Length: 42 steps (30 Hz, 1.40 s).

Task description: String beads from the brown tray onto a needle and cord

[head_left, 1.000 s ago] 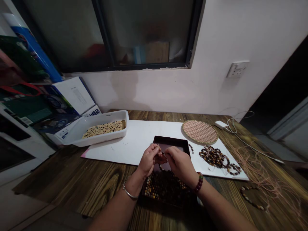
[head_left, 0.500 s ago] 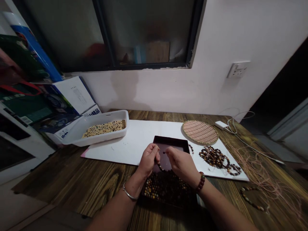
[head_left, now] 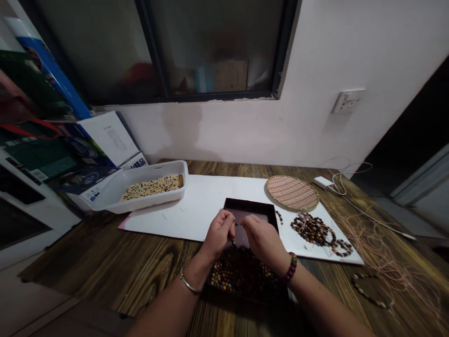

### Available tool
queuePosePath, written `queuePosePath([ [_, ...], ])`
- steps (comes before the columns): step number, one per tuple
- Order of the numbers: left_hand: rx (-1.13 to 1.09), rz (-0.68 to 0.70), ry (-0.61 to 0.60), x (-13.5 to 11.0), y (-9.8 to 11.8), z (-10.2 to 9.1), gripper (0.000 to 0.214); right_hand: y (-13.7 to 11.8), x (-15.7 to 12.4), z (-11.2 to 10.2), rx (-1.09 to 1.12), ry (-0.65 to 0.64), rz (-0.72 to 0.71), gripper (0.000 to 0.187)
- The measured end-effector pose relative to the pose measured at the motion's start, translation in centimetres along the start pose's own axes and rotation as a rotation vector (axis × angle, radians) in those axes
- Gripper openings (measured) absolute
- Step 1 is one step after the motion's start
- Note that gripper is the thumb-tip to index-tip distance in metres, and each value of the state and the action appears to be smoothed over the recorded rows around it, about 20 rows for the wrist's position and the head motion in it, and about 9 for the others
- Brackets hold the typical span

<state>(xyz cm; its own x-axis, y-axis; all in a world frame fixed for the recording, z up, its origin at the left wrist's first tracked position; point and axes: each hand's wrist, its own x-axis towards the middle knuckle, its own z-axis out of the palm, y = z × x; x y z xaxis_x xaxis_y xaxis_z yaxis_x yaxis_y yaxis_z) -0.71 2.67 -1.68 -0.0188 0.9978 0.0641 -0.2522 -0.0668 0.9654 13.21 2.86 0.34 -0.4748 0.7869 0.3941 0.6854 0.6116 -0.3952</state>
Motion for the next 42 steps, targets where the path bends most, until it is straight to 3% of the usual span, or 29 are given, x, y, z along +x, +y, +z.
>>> queuePosePath([
  [5, 0.057, 0.012, 0.006, -0.06, 0.05, -0.02, 0.029, -0.19, 0.03, 0.47, 0.199, 0.025, -0.010, 0.016],
  [12, 0.084, 0.003, -0.022, -0.13, 0.05, 0.01, 0.031, 0.01, -0.11, 0.25, 0.209, 0.132, 0.091, 0.017],
  [25, 0.066, -0.043, -0.057, -0.17, 0.15, 0.03, 0.029, 0.32, -0.02, 0.52, 0.332, 0.250, 0.034, 0.019],
  [35, 0.129, -0.069, -0.055, -0.14, 0.51, 0.09, 0.030, 0.51, 0.21, 0.63, 0.409, 0.246, 0.063, 0.018],
  [38, 0.081, -0.045, -0.023, -0.14, 0.59, 0.10, 0.025, 0.51, 0.39, 0.66, 0.510, 0.234, 0.119, 0.017],
  [42, 0.008, -0.055, -0.016, -0.17, 0.71, 0.18, 0.018, 0.72, 0.80, 0.80, 0.759, 0.220, 0.295, 0.016],
])
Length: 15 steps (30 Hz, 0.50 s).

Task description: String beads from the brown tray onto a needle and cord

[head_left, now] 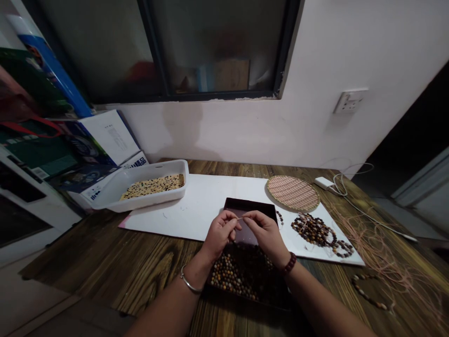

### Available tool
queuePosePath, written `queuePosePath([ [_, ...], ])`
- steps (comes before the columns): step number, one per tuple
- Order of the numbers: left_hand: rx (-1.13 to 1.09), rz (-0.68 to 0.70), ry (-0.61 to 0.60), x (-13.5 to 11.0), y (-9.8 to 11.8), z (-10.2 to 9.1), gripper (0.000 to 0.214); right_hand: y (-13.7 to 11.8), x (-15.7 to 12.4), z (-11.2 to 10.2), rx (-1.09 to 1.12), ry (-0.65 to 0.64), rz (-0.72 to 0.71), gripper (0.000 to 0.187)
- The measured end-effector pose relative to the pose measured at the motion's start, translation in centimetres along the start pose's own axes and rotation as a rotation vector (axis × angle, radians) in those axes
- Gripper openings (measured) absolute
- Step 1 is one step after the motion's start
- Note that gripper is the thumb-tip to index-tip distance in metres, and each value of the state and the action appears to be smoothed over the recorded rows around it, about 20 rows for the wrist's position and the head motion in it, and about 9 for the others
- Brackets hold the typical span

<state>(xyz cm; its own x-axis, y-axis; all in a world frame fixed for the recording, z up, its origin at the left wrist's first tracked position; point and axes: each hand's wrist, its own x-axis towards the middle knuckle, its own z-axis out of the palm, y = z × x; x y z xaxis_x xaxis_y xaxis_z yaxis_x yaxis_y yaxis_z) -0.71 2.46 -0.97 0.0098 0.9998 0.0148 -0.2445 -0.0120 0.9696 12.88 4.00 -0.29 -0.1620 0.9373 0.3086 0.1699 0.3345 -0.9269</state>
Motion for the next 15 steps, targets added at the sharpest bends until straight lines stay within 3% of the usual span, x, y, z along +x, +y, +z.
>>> queuePosePath([
  [6, 0.007, -0.026, 0.005, -0.10, 0.15, 0.11, 0.016, 0.40, 0.16, 0.36, 0.297, -0.040, 0.290, 0.021],
  [15, 0.149, -0.020, -0.064, 0.06, -0.15, 0.00, 0.023, 0.18, 0.23, 0.46, 0.487, 0.000, 0.356, 0.030],
])
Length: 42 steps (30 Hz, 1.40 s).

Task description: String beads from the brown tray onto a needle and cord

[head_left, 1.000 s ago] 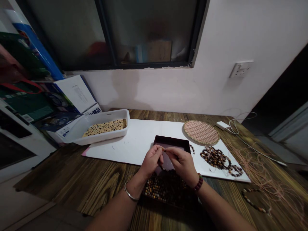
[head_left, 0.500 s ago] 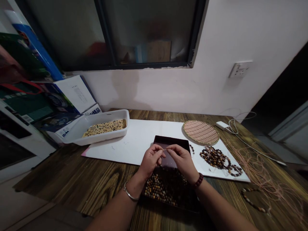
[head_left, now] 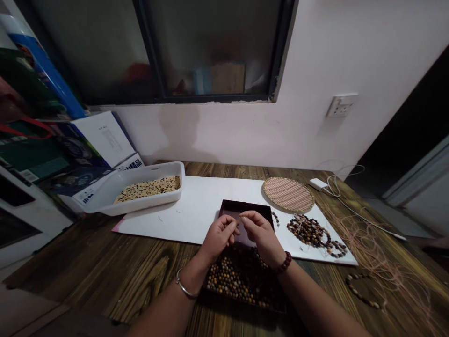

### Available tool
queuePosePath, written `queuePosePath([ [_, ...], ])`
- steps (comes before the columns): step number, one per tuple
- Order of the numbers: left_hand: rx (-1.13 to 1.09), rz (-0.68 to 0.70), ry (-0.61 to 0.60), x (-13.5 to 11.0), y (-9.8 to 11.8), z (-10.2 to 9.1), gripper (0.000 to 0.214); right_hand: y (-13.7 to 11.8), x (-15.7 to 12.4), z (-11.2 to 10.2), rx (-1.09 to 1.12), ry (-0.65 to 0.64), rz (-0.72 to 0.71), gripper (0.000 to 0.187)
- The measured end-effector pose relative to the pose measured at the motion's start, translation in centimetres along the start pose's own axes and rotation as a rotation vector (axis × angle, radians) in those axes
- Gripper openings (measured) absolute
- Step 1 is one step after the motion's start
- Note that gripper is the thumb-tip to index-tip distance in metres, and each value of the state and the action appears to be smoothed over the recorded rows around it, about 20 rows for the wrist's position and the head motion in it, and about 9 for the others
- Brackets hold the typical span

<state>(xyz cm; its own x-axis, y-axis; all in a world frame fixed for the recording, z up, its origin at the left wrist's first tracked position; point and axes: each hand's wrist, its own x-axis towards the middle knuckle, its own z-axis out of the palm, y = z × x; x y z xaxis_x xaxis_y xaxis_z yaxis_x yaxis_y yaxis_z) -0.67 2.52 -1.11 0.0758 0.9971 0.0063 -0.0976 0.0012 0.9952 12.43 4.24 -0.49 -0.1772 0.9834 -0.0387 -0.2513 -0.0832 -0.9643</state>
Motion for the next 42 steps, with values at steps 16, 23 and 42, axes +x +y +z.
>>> queuePosePath([
  [16, -0.054, -0.011, 0.043, 0.2, -0.2, -0.2, 0.023, 0.2, -0.1, 0.1, -0.200, -0.005, -0.110, 0.020],
  [23, -0.201, 0.007, 0.174, 0.4, -0.1, -0.6, 0.030, -0.4, 0.4, -0.9, -0.337, 0.068, -0.171, 0.022],
  [42, -0.047, 0.117, 0.277, 1.3, -0.7, -2.6, 0.023, -4.6, -1.0, -2.7, -2.148, -0.520, -0.238, 0.026],
])
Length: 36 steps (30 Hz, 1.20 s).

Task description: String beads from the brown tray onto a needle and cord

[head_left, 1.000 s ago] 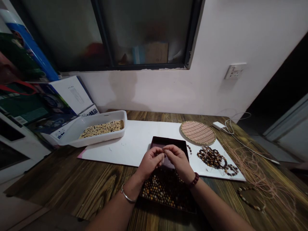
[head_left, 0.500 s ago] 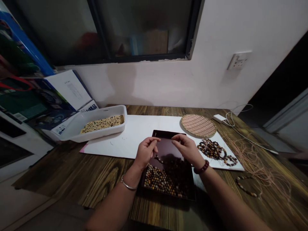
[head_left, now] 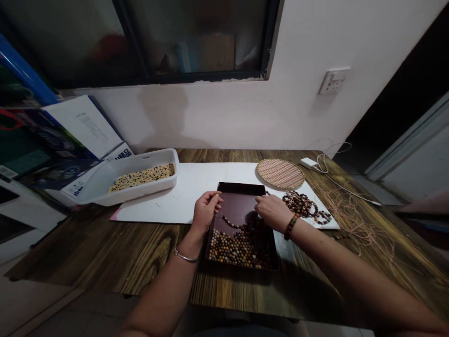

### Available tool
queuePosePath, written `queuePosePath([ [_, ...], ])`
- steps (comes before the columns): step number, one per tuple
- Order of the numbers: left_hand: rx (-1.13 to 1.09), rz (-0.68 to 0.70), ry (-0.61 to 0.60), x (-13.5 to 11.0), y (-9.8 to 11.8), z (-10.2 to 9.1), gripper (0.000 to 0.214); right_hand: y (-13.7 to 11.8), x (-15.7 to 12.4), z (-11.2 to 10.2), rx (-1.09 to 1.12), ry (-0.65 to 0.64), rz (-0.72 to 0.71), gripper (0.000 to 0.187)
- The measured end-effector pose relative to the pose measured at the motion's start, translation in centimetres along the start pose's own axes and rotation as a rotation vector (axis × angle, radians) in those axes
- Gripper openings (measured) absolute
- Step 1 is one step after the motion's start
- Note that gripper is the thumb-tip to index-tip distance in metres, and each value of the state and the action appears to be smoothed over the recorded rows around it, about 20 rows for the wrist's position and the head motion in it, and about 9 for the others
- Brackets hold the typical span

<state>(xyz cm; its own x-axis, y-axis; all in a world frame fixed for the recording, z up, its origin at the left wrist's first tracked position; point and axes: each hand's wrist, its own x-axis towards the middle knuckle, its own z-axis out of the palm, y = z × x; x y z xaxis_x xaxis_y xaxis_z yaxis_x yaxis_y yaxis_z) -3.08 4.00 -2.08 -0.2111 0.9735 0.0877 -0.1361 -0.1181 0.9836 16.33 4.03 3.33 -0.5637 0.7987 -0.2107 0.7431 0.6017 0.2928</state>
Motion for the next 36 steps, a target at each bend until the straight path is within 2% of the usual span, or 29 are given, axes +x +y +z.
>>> queuePosePath([
  [6, 0.008, 0.025, 0.000, 0.1, -0.4, -0.3, 0.024, -0.1, 2.5, 0.6, -0.028, -0.086, 0.015, 0.028],
  [11, -0.018, 0.017, 0.005, 0.4, -0.4, -0.4, 0.025, 0.1, 2.9, 0.7, -0.032, -0.123, 0.013, 0.024],
  [20, -0.025, 0.015, 0.012, 0.5, -0.4, -0.3, 0.026, 0.4, 3.2, 1.0, -0.016, -0.086, 0.007, 0.026],
  [26, -0.066, 0.012, 0.043, 0.7, -0.4, -0.3, 0.030, 2.4, 3.2, -0.9, 0.036, -0.049, 0.084, 0.033],
  [29, -0.075, 0.011, 0.043, 0.9, -0.5, -0.3, 0.031, 3.1, 2.8, -1.6, 0.022, -0.082, 0.089, 0.028],
  [36, -0.092, 0.010, 0.028, 0.8, -0.6, -0.4, 0.029, 2.1, 3.4, -0.1, -0.006, -0.074, 0.004, 0.027],
])
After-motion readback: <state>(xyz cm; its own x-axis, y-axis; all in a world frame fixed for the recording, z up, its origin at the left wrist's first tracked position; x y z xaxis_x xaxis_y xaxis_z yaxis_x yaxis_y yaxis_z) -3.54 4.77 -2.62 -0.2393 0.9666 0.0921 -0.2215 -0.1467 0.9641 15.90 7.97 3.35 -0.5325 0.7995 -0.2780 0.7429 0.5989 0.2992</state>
